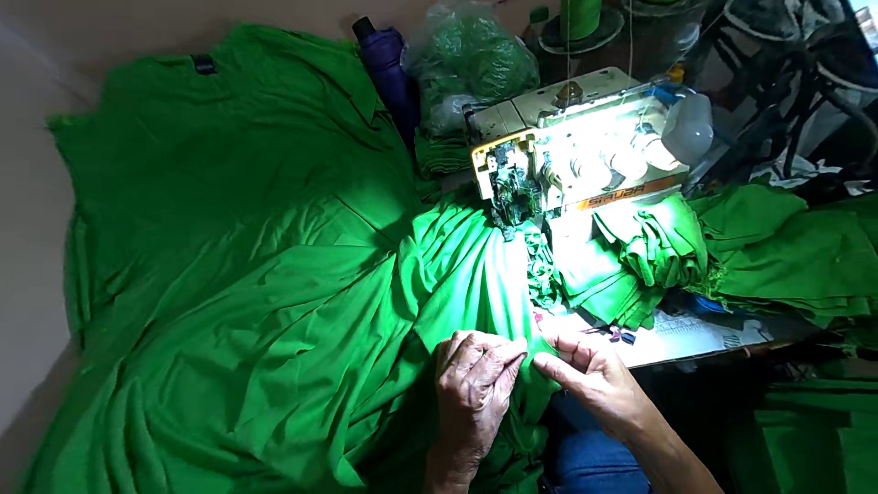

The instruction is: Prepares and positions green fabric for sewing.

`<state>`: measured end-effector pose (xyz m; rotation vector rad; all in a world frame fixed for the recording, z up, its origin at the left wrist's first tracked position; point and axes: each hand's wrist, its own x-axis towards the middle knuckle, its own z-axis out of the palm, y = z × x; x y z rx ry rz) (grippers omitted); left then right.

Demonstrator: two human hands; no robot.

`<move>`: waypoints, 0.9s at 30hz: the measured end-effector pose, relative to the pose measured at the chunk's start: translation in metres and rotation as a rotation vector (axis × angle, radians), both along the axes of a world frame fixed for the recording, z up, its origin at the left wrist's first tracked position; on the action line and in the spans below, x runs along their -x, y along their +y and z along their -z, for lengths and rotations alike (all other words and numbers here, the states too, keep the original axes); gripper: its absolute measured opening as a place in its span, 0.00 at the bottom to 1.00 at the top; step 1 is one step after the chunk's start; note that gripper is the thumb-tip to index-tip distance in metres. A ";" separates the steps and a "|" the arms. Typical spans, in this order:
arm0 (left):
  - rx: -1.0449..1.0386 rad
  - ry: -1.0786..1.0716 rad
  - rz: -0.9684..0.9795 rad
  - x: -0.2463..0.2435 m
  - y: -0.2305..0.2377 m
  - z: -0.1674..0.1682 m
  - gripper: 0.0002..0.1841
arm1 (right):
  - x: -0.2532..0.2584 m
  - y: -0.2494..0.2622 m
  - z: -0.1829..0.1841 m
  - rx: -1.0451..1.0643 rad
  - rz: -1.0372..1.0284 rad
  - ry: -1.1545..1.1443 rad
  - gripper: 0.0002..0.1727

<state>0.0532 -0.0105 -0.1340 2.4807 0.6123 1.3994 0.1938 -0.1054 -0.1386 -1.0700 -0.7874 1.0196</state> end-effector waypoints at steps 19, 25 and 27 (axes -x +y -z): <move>0.200 0.022 0.051 -0.012 0.005 0.001 0.08 | 0.013 -0.009 0.009 -0.081 0.040 -0.078 0.22; 0.139 -0.003 0.010 -0.007 0.000 0.003 0.07 | 0.010 -0.014 0.013 -0.074 -0.014 -0.037 0.21; 0.003 0.060 -0.083 -0.001 -0.009 0.002 0.09 | 0.011 -0.014 0.014 -0.078 -0.017 -0.028 0.21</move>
